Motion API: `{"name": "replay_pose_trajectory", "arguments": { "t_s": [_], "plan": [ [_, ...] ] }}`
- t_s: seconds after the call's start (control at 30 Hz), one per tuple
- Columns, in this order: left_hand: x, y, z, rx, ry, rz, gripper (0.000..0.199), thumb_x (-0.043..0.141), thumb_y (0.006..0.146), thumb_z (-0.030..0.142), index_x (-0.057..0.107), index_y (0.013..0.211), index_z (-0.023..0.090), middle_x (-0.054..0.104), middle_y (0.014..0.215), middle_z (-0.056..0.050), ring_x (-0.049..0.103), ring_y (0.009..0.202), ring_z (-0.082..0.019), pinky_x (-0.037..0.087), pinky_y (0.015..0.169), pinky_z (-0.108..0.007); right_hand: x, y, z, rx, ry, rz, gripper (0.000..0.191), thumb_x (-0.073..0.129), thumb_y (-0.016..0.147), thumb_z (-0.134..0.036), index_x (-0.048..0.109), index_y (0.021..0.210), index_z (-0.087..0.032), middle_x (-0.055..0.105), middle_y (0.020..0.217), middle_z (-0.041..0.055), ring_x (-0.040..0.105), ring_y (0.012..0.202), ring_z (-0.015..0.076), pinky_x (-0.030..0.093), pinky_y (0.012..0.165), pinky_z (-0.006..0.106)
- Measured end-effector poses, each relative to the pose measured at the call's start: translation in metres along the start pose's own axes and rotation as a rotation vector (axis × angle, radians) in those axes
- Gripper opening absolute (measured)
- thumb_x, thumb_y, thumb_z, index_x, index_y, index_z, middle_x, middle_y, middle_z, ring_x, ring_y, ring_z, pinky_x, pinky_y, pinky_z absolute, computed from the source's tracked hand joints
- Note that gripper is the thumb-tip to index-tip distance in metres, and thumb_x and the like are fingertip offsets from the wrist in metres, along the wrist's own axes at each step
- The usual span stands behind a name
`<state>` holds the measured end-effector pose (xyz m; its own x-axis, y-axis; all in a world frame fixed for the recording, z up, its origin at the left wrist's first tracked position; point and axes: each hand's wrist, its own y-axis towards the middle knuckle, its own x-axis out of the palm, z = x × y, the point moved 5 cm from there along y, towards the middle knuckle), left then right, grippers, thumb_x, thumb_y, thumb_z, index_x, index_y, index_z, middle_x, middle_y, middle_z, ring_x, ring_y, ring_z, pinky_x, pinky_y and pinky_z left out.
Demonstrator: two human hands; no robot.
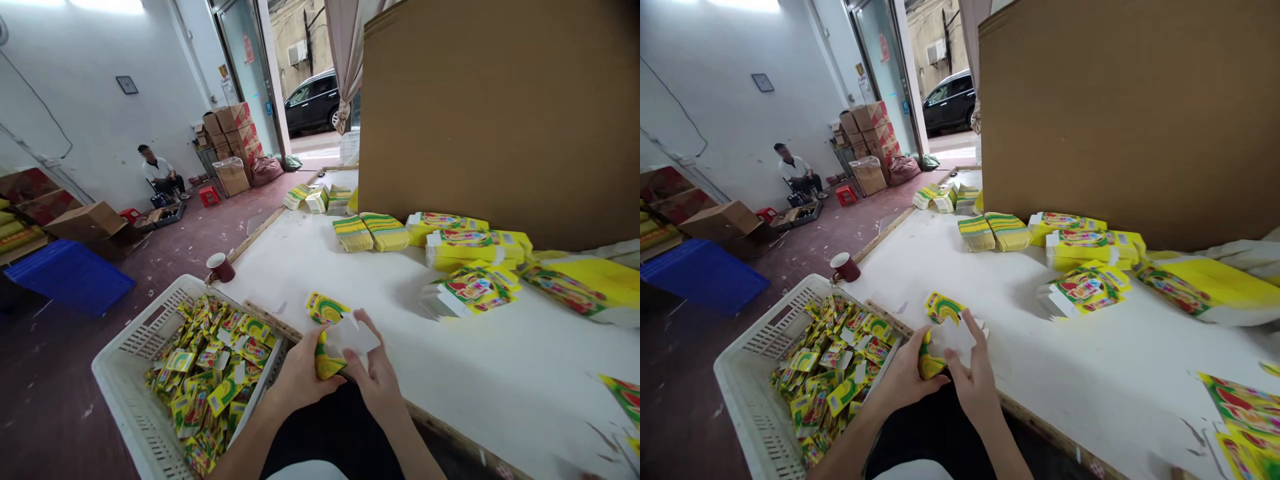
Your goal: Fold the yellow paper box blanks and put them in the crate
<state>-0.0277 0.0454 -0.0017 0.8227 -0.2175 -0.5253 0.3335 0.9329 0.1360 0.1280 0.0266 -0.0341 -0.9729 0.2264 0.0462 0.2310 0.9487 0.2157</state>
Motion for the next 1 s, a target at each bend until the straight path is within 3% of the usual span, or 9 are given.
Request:
{"name": "replay_pose_trajectory", "arguments": {
  "t_s": [0.1, 0.2, 0.33, 0.43, 0.57, 0.67, 0.77, 0.87, 1.0],
  "plan": [
    [0.008, -0.002, 0.008, 0.109, 0.042, -0.065, 0.081, 0.078, 0.069, 0.022, 0.046, 0.143, 0.029, 0.06, 0.136, -0.011, 0.059, 0.122, -0.031, 0.045, 0.105, -0.043, 0.019, -0.002, 0.013, 0.363, 0.421, -0.268, 0.059, 0.067, 0.083, -0.054, 0.06, 0.132, -0.023, 0.061, 0.139, 0.0144, 0.055, 0.131, 0.0361, 0.048, 0.105, 0.057],
    [0.011, -0.001, 0.01, 0.181, 0.106, -0.095, 0.075, 0.078, 0.069, 0.023, 0.05, 0.138, 0.027, 0.062, 0.13, -0.012, 0.061, 0.119, -0.031, 0.049, 0.1, -0.041, 0.024, -0.003, 0.013, 0.444, 0.573, -0.353, 0.053, 0.074, 0.079, -0.052, 0.067, 0.124, -0.025, 0.067, 0.131, 0.0133, 0.058, 0.128, 0.034, 0.049, 0.105, 0.054],
    [0.014, 0.001, 0.006, 0.198, 0.17, -0.12, 0.063, 0.074, 0.067, 0.017, 0.053, 0.126, 0.027, 0.063, 0.118, -0.009, 0.065, 0.106, -0.028, 0.053, 0.09, -0.038, 0.018, -0.001, 0.019, 0.355, 0.418, -0.362, 0.052, 0.063, 0.087, -0.056, 0.062, 0.132, -0.029, 0.058, 0.144, 0.0097, 0.05, 0.137, 0.0289, 0.042, 0.113, 0.051],
    [0.015, 0.003, 0.002, 0.149, 0.176, -0.146, 0.064, 0.071, 0.066, 0.015, 0.049, 0.125, 0.026, 0.065, 0.116, -0.009, 0.067, 0.1, -0.028, 0.053, 0.086, -0.037, 0.012, -0.001, 0.022, 0.179, 0.183, -0.312, 0.057, 0.054, 0.092, -0.055, 0.051, 0.144, -0.03, 0.05, 0.151, 0.0083, 0.042, 0.143, 0.0267, 0.034, 0.118, 0.051],
    [0.016, 0.007, -0.002, 0.112, 0.114, -0.178, 0.077, 0.069, 0.066, 0.014, 0.037, 0.135, 0.023, 0.063, 0.119, -0.013, 0.067, 0.098, -0.028, 0.054, 0.084, -0.039, 0.016, -0.008, 0.014, -0.09, -0.118, -0.385, 0.059, 0.057, 0.091, -0.031, 0.044, 0.149, -0.03, 0.04, 0.158, 0.0062, 0.036, 0.147, 0.0268, 0.033, 0.118, 0.05],
    [0.008, 0.01, -0.003, 0.101, 0.087, -0.025, 0.072, 0.074, 0.062, 0.014, 0.046, 0.128, 0.021, 0.059, 0.123, -0.014, 0.063, 0.107, -0.03, 0.051, 0.091, -0.043, 0.015, -0.007, 0.014, -0.153, -0.204, -0.346, 0.048, 0.053, 0.089, -0.019, 0.062, 0.134, -0.033, 0.045, 0.155, 0.0031, 0.045, 0.141, 0.0262, 0.043, 0.114, 0.045],
    [-0.005, 0.009, -0.005, 0.008, -0.012, 0.269, 0.074, 0.086, 0.051, 0.018, 0.053, 0.118, 0.021, 0.057, 0.125, -0.013, 0.055, 0.12, -0.034, 0.043, 0.105, -0.049, 0.002, 0.002, 0.022, -0.085, -0.117, -0.095, 0.034, 0.058, 0.089, -0.026, 0.073, 0.119, -0.029, 0.054, 0.148, 0.0071, 0.056, 0.132, 0.0283, 0.051, 0.107, 0.044],
    [-0.004, 0.006, -0.007, -0.087, -0.486, 0.423, 0.082, 0.088, 0.055, 0.025, 0.048, 0.127, 0.025, 0.057, 0.13, -0.011, 0.059, 0.117, -0.03, 0.047, 0.101, -0.045, -0.003, 0.007, 0.029, -0.009, -0.02, 0.041, 0.032, 0.061, 0.09, -0.037, 0.074, 0.116, -0.025, 0.061, 0.14, 0.0109, 0.058, 0.13, 0.0301, 0.052, 0.104, 0.046],
    [0.005, 0.009, -0.006, -0.193, -1.098, 0.523, 0.068, 0.08, 0.069, 0.026, 0.049, 0.129, 0.027, 0.067, 0.118, -0.007, 0.067, 0.106, -0.023, 0.051, 0.095, -0.038, 0.009, 0.0, 0.013, -0.176, -0.091, -0.106, 0.034, 0.062, 0.091, -0.036, 0.071, 0.122, -0.029, 0.052, 0.149, 0.0101, 0.055, 0.133, 0.0306, 0.052, 0.105, 0.046]
  ]
}}
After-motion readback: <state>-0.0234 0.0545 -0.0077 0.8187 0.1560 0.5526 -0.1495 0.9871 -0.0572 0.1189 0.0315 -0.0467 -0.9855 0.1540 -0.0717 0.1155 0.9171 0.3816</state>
